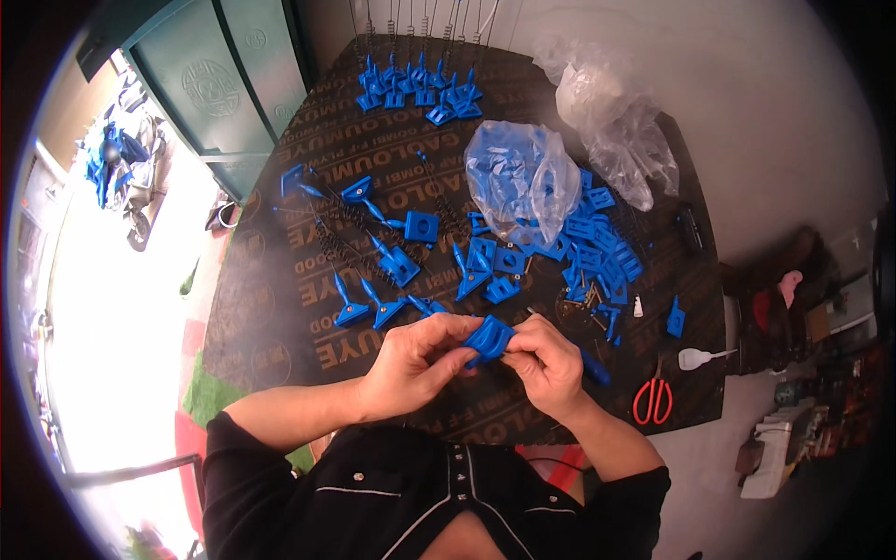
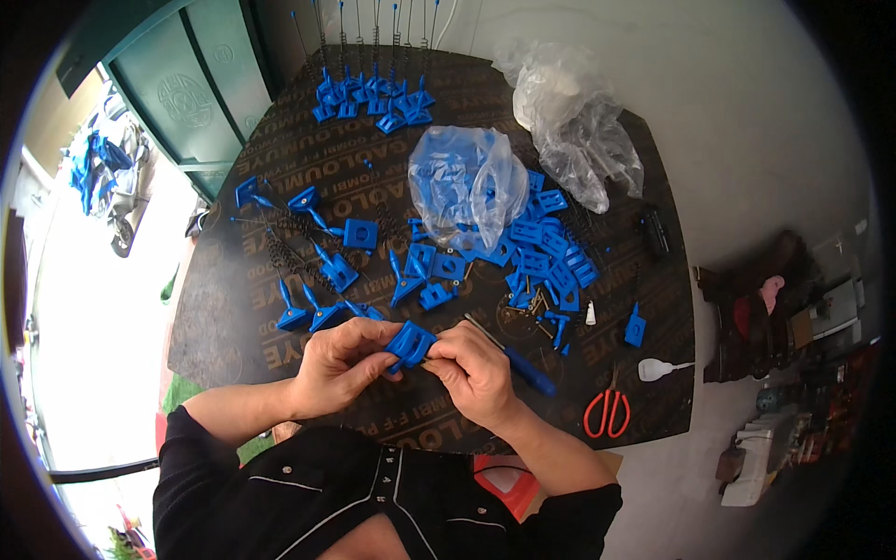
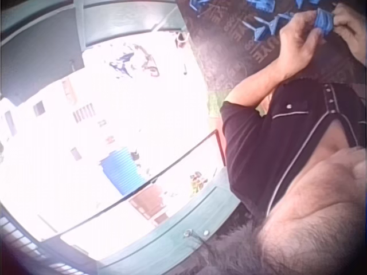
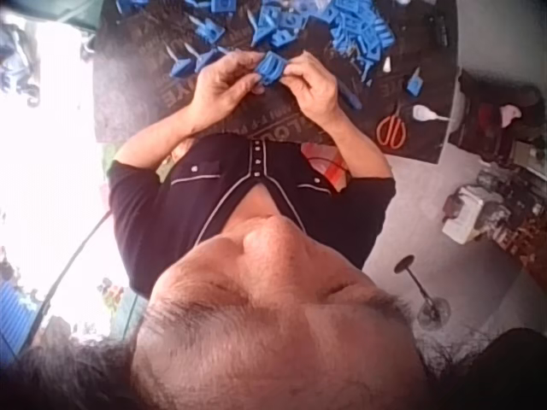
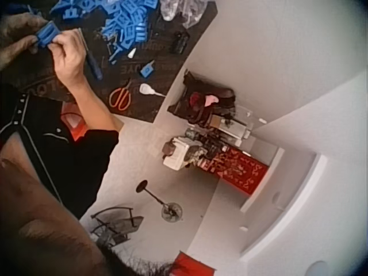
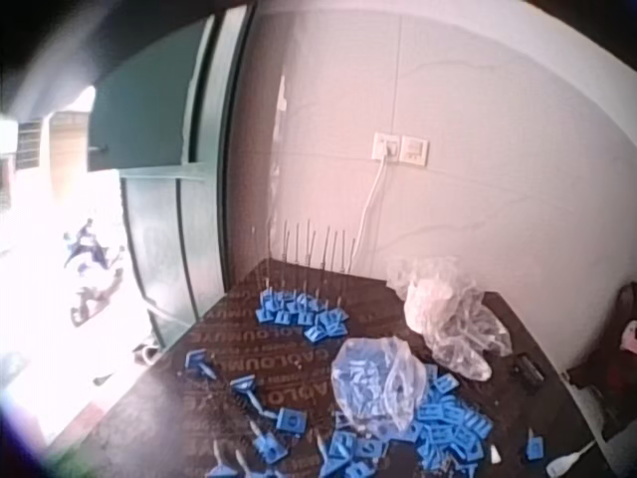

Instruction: The person assembles blue plastic connectors by inserting and tightening screws into them with a blue screwdriver.

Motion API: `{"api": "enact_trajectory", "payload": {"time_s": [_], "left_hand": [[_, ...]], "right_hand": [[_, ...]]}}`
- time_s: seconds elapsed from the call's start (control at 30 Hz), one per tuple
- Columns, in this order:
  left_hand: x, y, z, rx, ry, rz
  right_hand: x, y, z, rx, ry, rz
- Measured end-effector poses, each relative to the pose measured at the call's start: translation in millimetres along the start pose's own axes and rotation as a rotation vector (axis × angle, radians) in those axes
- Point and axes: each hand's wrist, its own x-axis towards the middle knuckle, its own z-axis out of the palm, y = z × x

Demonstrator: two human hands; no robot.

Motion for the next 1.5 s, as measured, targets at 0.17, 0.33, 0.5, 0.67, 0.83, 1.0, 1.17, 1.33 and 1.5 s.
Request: {"api": "enact_trajectory", "payload": {"time_s": [0.17, 0.33, 0.5, 0.67, 0.83, 1.0, 1.17, 1.33, 1.5], "left_hand": [[-1.6, -1.6, 0.5, 0.09, 0.002, 0.055], [0.4, -0.7, -1.6, 0.345, 0.009, 0.192], [1.3, 1.7, -0.3, 0.532, 0.047, 0.303], [-1.6, -6.2, 2.8, 0.351, 0.062, 0.118], [2.4, -5.7, 3.7, -0.049, 0.057, -0.057], [4.5, 0.3, 0.5, -0.235, 0.042, -0.171], [5.9, 2.8, -6.9, -0.198, -0.037, -0.267], [8.6, 5.3, -11.9, -0.109, -0.132, -0.322], [11.0, 8.7, -10.3, -0.15, -0.118, -0.361]], "right_hand": [[-5.9, 4.1, 1.8, 0.075, 0.0, 0.113], [-10.8, -6.7, 2.7, 0.204, -0.019, 0.457], [-10.9, -5.3, 5.7, 0.458, -0.007, 0.601], [-14.1, 1.7, 7.1, 0.643, 0.016, 0.557], [-13.0, -5.0, 9.3, 0.571, 0.063, 0.546], [-15.4, -1.9, 6.6, 0.475, 0.035, 0.5], [-16.0, 2.1, 0.6, 0.194, -0.045, 0.348], [1.5, -9.7, -1.0, 0.223, -0.036, 0.3], [-0.9, -8.8, -4.4, 0.192, -0.168, 0.256]]}}
